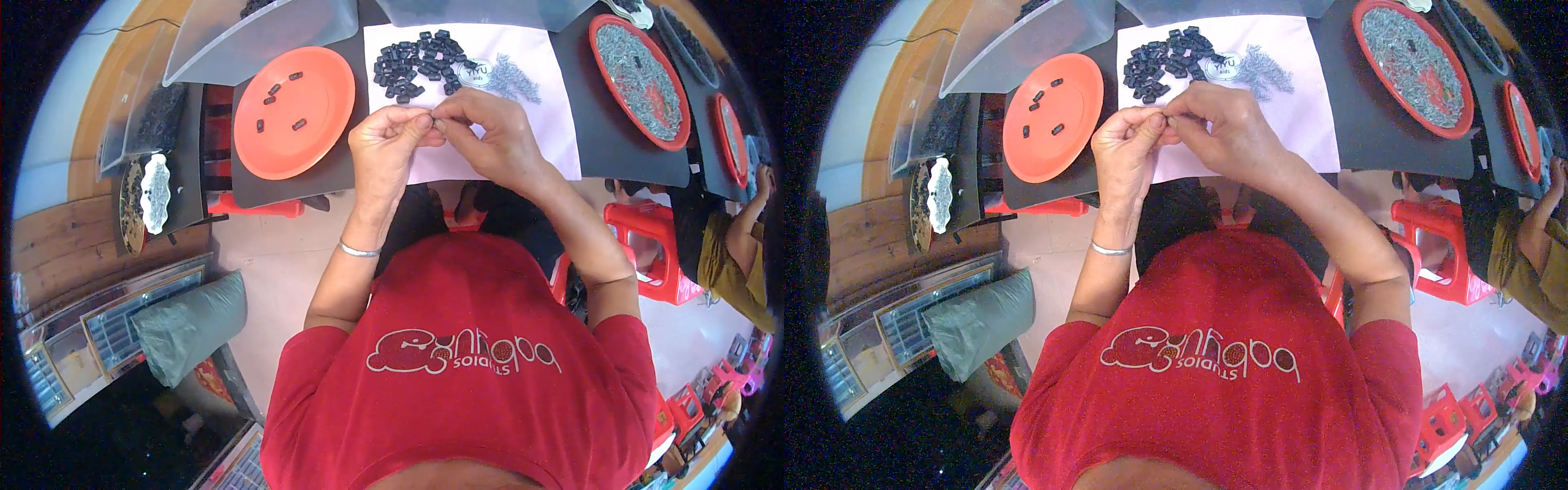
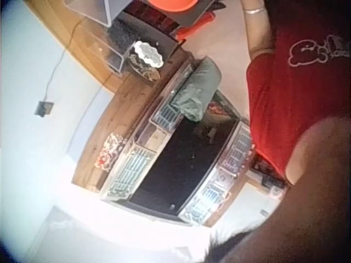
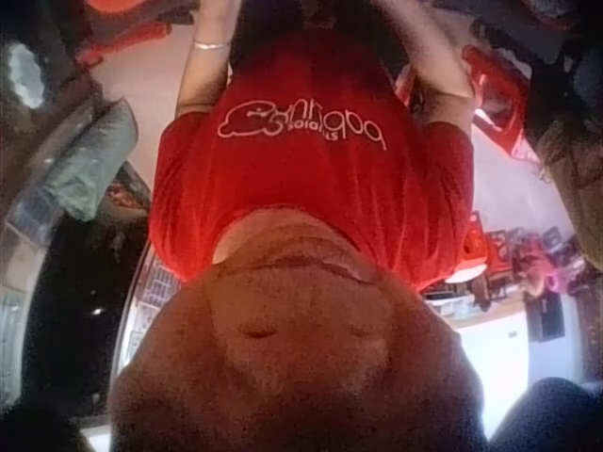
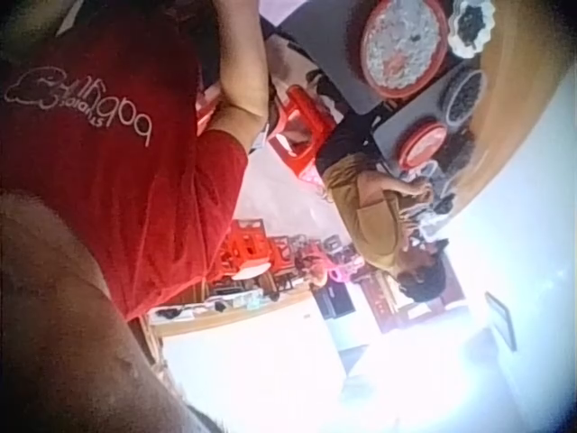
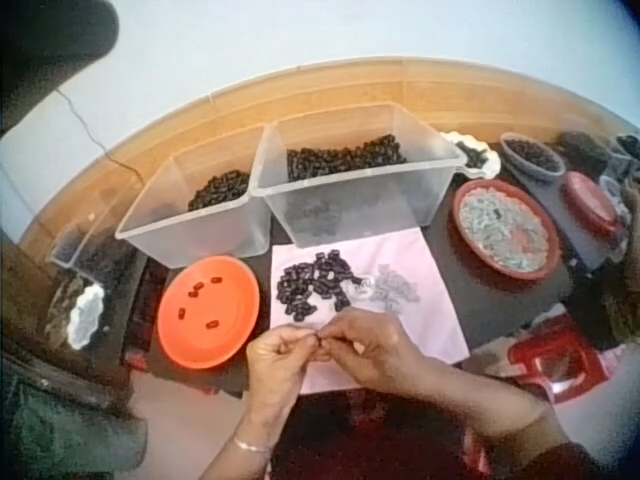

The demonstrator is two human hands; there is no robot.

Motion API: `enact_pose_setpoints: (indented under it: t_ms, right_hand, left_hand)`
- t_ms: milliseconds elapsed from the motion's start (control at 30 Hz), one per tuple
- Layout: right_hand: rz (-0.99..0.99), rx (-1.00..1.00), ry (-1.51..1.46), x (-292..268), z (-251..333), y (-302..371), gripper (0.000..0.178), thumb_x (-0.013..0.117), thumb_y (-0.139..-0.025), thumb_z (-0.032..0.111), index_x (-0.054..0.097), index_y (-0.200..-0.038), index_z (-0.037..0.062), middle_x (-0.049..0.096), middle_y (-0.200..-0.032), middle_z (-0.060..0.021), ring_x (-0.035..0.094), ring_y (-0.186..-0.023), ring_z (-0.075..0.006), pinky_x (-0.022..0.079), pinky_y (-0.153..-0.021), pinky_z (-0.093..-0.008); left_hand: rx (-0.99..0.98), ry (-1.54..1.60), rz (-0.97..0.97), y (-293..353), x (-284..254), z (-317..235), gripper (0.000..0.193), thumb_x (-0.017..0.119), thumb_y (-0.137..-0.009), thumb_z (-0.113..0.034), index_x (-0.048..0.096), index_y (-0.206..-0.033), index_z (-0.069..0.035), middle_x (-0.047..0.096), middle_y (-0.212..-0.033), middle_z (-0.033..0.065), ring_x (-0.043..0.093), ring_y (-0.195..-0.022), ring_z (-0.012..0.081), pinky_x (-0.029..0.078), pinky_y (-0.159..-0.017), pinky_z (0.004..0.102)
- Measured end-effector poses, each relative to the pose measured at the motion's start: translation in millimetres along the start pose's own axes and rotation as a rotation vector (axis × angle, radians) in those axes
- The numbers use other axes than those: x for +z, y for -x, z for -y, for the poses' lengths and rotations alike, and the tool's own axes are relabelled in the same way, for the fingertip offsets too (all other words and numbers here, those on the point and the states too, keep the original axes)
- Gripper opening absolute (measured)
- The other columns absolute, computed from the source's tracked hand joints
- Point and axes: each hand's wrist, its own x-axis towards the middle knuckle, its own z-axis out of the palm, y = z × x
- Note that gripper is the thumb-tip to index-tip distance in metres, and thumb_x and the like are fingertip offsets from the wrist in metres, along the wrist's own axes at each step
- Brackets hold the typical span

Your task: The person assembles small black craft components by hand, inserting silver beads into them.

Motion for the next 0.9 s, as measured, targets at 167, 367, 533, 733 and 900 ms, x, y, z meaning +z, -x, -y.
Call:
enact_pose_setpoints:
  t_ms: [167,367,533,733,900]
  right_hand:
    - [-0.019,-0.002,0.035,3.1,2.1,-0.7,0.007,0.061,-0.075,0.003,0.063,-0.081,-0.0004,0.059,-0.069,-0.0115,0.059,-0.058,-0.0226,0.045,-0.052,-0.0307]
    - [-0.013,0.009,0.099,6.4,0.5,-3.8,0.007,0.062,-0.072,0.004,0.063,-0.077,-0.0001,0.059,-0.068,-0.0135,0.06,-0.058,-0.0275,0.046,-0.052,-0.0342]
    - [-0.017,-0.008,0.125,9.2,-2.2,-4.9,0.005,0.061,-0.07,0.004,0.061,-0.073,-0.0001,0.059,-0.068,-0.0146,0.06,-0.059,-0.0292,0.046,-0.052,-0.0351]
    - [-0.005,-0.109,0.202,2.5,-5.7,-1.4,0.005,0.061,-0.071,0.003,0.062,-0.074,-0.001,0.059,-0.067,-0.014,0.059,-0.06,-0.0266,0.046,-0.054,-0.033]
    - [0.161,0.24,-0.125,-18.2,-7.4,-3.8,0.008,0.065,-0.074,0.004,0.066,-0.081,0.0003,0.062,-0.069,-0.005,0.056,-0.063,-0.0097,0.045,-0.057,-0.0255]
  left_hand:
    - [0.029,0.011,-0.003,0.8,0.2,0.9,0.007,0.061,-0.081,0.001,0.06,-0.085,0.007,0.064,-0.08,0.0154,0.064,-0.067,0.019,0.056,-0.064,0.0295]
    - [0.045,-0.06,-0.035,0.8,-0.6,4.0,0.003,0.06,-0.08,0.005,0.059,-0.083,0.006,0.065,-0.08,0.0148,0.064,-0.068,0.0178,0.056,-0.063,0.0286]
    - [0.039,-0.105,-0.042,1.1,-0.8,3.2,0.003,0.06,-0.081,0.004,0.059,-0.084,0.005,0.064,-0.084,0.0136,0.061,-0.069,0.0148,0.053,-0.063,0.0248]
    - [0.036,-0.032,-0.018,-0.4,-0.9,4.8,0.002,0.06,-0.08,0.006,0.059,-0.082,0.005,0.065,-0.082,0.0148,0.065,-0.069,0.0177,0.057,-0.062,0.0283]
    - [-0.07,-0.097,0.094,0.7,-3.2,0.9,0.006,0.06,-0.08,0.003,0.06,-0.085,0.006,0.063,-0.083,0.0157,0.065,-0.069,0.0211,0.057,-0.064,0.0298]
